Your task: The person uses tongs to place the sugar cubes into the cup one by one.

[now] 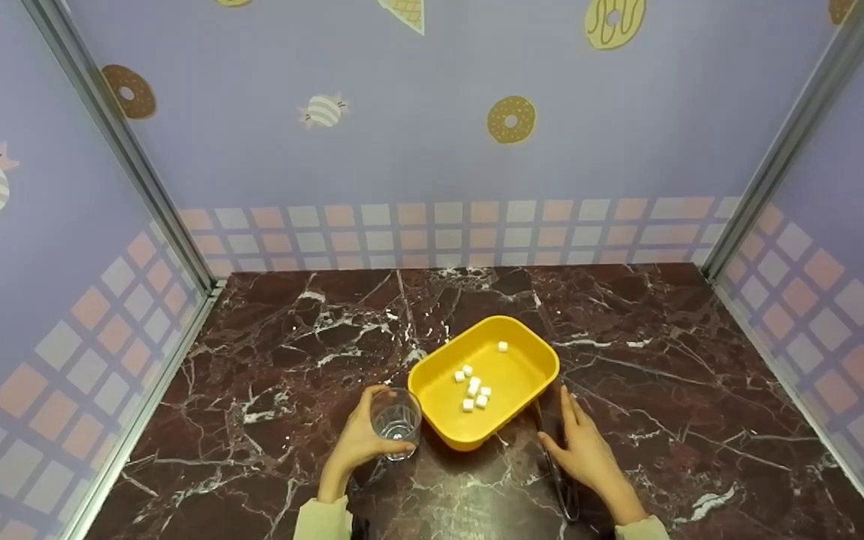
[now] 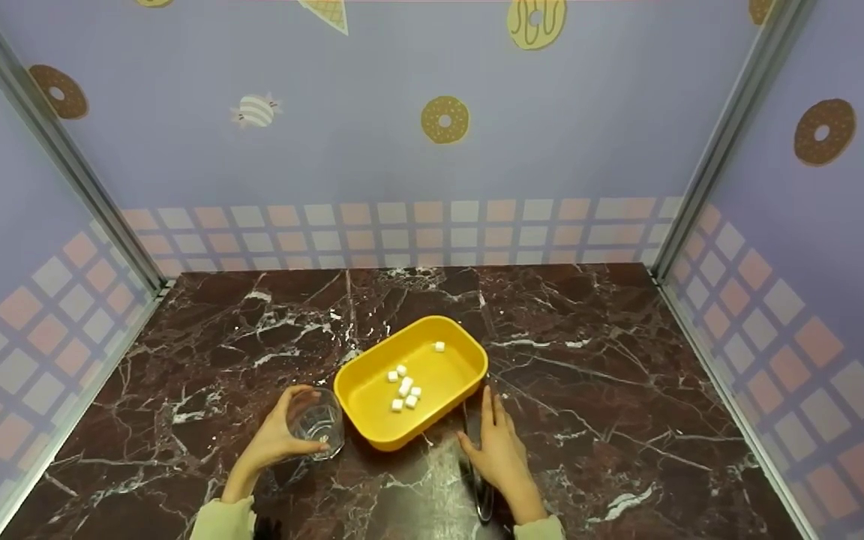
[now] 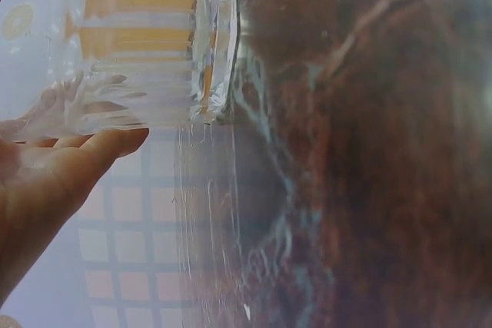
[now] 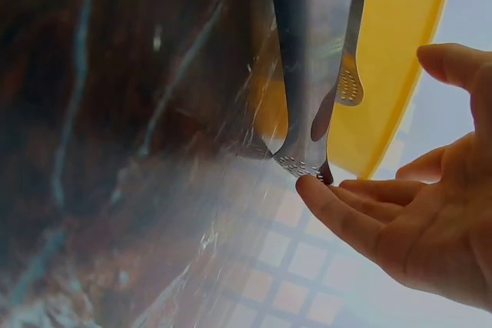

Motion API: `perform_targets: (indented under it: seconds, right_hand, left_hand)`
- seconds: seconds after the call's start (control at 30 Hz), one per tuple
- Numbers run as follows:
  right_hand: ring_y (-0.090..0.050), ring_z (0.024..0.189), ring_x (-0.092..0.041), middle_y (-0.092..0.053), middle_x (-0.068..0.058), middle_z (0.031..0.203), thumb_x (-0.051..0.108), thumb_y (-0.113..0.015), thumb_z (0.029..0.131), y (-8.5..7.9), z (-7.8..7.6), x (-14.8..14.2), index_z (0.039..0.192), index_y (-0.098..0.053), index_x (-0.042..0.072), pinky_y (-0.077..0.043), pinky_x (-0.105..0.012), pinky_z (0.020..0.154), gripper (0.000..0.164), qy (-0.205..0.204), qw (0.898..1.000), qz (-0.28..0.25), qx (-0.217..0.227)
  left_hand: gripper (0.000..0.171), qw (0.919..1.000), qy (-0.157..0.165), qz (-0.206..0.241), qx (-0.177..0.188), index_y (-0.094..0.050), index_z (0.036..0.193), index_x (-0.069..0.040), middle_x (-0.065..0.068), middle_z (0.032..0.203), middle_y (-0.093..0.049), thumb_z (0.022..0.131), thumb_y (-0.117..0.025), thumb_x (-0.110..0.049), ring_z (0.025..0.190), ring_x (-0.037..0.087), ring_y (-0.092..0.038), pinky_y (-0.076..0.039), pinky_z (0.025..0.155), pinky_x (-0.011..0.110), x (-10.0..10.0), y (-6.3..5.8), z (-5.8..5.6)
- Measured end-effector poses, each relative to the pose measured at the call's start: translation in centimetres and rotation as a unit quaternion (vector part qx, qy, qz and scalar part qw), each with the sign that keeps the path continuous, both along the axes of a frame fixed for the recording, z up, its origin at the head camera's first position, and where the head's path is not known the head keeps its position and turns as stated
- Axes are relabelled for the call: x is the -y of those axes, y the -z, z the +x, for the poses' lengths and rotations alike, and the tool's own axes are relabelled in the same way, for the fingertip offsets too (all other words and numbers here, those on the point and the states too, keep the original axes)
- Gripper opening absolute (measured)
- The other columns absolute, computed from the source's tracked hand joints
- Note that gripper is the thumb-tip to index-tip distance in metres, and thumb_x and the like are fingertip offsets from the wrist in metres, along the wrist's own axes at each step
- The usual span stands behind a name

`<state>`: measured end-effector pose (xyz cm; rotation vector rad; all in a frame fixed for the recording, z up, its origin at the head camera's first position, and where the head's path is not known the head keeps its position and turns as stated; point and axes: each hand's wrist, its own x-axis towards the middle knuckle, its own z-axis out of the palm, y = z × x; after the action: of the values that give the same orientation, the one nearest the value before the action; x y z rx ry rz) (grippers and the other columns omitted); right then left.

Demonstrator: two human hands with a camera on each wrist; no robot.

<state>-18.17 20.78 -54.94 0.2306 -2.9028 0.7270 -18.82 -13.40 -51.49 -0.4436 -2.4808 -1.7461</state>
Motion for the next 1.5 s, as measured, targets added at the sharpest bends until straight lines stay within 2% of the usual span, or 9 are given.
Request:
perform_targets:
  seconds: [0.03, 0.13, 0.33, 0.6, 0.77, 0.9, 1.03, 1.23, 1.5]
  right_hand:
    - [-0.039, 0.119, -0.046, -0.032, -0.031, 0.137, 0.034, -0.061, 0.081, -0.1, 0.0, 0.1, 0.14, -0.017, 0.0, -0.043, -0.056, 0.088, 0.081, 0.003, 1.0, 0.007, 0.004]
    - [-0.041, 0.117, -0.047, -0.034, -0.032, 0.135, 0.035, -0.063, 0.079, -0.1, -0.1, 0.3, 0.14, -0.015, -0.003, -0.045, -0.056, 0.085, 0.086, 0.01, 1.0, 0.026, 0.012]
    - [-0.043, 0.114, -0.046, -0.033, -0.031, 0.134, 0.032, -0.07, 0.073, -0.1, -0.1, 0.7, 0.139, -0.016, -0.006, -0.05, -0.052, 0.076, 0.093, 0.013, 0.998, 0.056, 0.014]
    - [-0.047, 0.105, -0.045, -0.033, -0.032, 0.134, 0.024, -0.076, 0.066, 0.3, 0.2, 1.3, 0.136, -0.021, -0.008, -0.052, -0.046, 0.06, 0.095, 0.021, 0.997, 0.075, -0.008]
    - [-0.046, 0.102, -0.048, -0.031, -0.032, 0.135, 0.021, -0.077, 0.065, 0.5, 0.3, 1.7, 0.137, -0.021, -0.007, -0.051, -0.045, 0.051, 0.095, 0.034, 0.996, 0.077, -0.003]
    - [-0.047, 0.098, -0.049, -0.029, -0.032, 0.136, 0.019, -0.077, 0.065, 0.7, 0.3, 1.8, 0.137, -0.02, -0.008, -0.051, -0.047, 0.054, 0.096, 0.046, 0.997, 0.069, 0.003]
    - [-0.048, 0.096, -0.051, -0.03, -0.036, 0.133, 0.015, -0.077, 0.064, 0.7, 0.4, 1.9, 0.134, -0.02, -0.014, -0.052, -0.049, 0.064, 0.095, 0.058, 0.997, 0.052, -0.003]
    - [-0.051, 0.088, -0.046, -0.046, -0.037, 0.105, 0.014, -0.077, 0.062, 0.8, 0.4, 1.9, 0.124, -0.028, -0.024, -0.052, -0.048, 0.067, 0.088, 0.077, 0.995, 0.052, -0.019]
    - [-0.055, 0.075, -0.046, -0.051, -0.038, 0.089, 0.016, -0.077, 0.059, 0.8, 0.5, 1.5, 0.114, -0.036, -0.03, -0.052, -0.049, 0.063, 0.082, 0.069, 0.995, 0.065, -0.015]
  left_hand:
    - [0.087, 1.0, -0.001, -0.002, -0.003, -0.037, 0.118, 0.006, 0.027, 0.118, -0.051, 0.045, -0.085, -0.005, 0.115, 0.042, -0.046, -0.031, 0.103, 0.053, 0.1, 0.4, -0.2]
    - [0.088, 1.0, 0.0, -0.004, -0.003, -0.038, 0.118, 0.006, 0.026, 0.118, -0.052, 0.045, -0.085, -0.005, 0.114, 0.041, -0.046, -0.032, 0.103, 0.053, 0.1, 0.4, -0.2]
    - [0.086, 1.0, -0.005, -0.006, 0.0, -0.039, 0.117, 0.007, 0.028, 0.117, -0.052, 0.045, -0.085, -0.006, 0.112, 0.043, -0.047, -0.032, 0.102, 0.055, 0.1, 0.0, 0.1]
    - [0.085, 0.9999, -0.009, -0.004, 0.01, -0.04, 0.116, 0.005, 0.026, 0.118, -0.053, 0.046, -0.085, -0.006, 0.112, 0.042, -0.047, -0.032, 0.102, 0.055, 0.1, 0.0, 0.1]
    - [0.083, 0.9999, -0.008, -0.011, 0.002, -0.04, 0.115, 0.006, 0.027, 0.116, -0.053, 0.046, -0.085, -0.004, 0.11, 0.043, -0.048, -0.033, 0.1, 0.055, 0.1, -0.2, 0.2]
    - [0.083, 0.9999, -0.005, -0.012, 0.001, -0.04, 0.115, 0.007, 0.027, 0.116, -0.053, 0.046, -0.084, -0.004, 0.11, 0.042, -0.048, -0.034, 0.1, 0.054, 0.1, -0.3, 0.2]
    - [0.084, 0.9999, -0.006, -0.011, -0.004, -0.04, 0.115, 0.006, 0.026, 0.116, -0.054, 0.045, -0.085, -0.005, 0.11, 0.042, -0.048, -0.034, 0.1, 0.054, 0.2, 0.4, -0.2]
    - [0.087, 0.9996, -0.011, -0.026, 0.001, -0.04, 0.117, -0.003, 0.016, 0.118, -0.055, 0.045, -0.087, -0.017, 0.113, 0.032, -0.05, -0.036, 0.103, 0.047, 0.7, 2.7, -1.4]
    - [0.086, 0.9996, -0.013, -0.026, 0.002, -0.041, 0.115, -0.005, 0.014, 0.118, -0.056, 0.044, -0.087, -0.019, 0.114, 0.03, -0.05, -0.035, 0.104, 0.046, 0.8, 3.1, -1.5]
